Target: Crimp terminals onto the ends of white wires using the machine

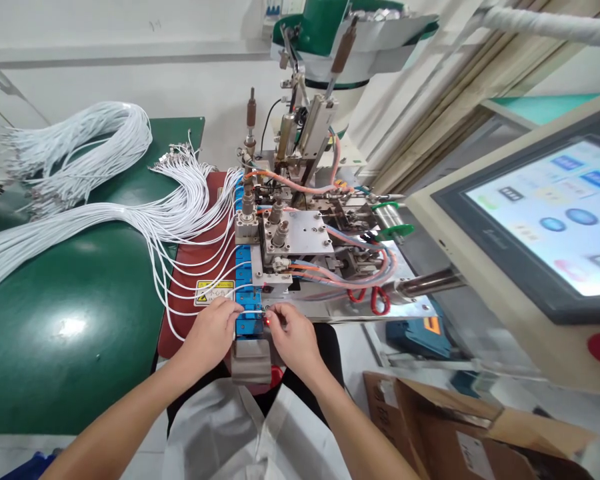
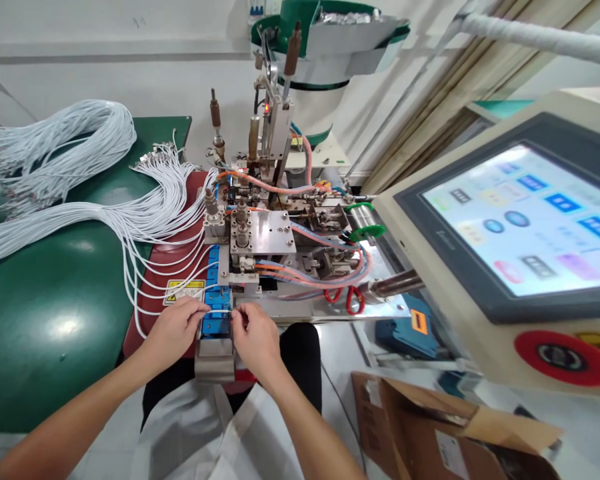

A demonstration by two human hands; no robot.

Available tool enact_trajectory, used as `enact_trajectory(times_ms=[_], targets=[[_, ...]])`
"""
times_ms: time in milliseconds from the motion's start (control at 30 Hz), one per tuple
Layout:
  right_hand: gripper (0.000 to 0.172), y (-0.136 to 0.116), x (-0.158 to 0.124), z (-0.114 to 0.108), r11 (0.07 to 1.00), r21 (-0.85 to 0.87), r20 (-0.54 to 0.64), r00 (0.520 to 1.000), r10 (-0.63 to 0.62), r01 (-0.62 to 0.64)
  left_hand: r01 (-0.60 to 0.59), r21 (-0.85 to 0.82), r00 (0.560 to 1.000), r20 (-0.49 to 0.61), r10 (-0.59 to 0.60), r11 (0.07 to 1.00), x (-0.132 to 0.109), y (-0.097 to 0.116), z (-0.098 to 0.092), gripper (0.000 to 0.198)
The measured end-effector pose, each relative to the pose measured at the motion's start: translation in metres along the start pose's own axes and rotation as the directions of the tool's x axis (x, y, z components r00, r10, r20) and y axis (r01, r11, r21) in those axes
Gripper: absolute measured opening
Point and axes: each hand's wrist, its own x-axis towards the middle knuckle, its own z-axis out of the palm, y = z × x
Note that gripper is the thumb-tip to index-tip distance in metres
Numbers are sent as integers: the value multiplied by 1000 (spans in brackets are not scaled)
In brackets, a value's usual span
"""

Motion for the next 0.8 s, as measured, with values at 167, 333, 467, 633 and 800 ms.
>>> enact_trajectory(times_ms=[167,333,467,633,800], targets=[[17,4,0,4,999,-9,-28,998,-51,51,-11,-50,999,-35,10,999,-1,0,1,21],[17,8,-1,6,994,43,-65,993,-94,97,-14,-120,999,-48,8,993,-4,-2,2,21],[17,8,-1,6,995,47,-59,994,-88,90,-16,-119,999,-49,10,993,-4,-2,2,20],[16,8,1,6,997,53,-37,998,-51,53,2,-75,1000,-14,-3,997,-4,-2,2,21],[16,9,4,6,996,91,3,1000,-3,2,-3,-41,1000,9,3,999,0,-2,1,21]])
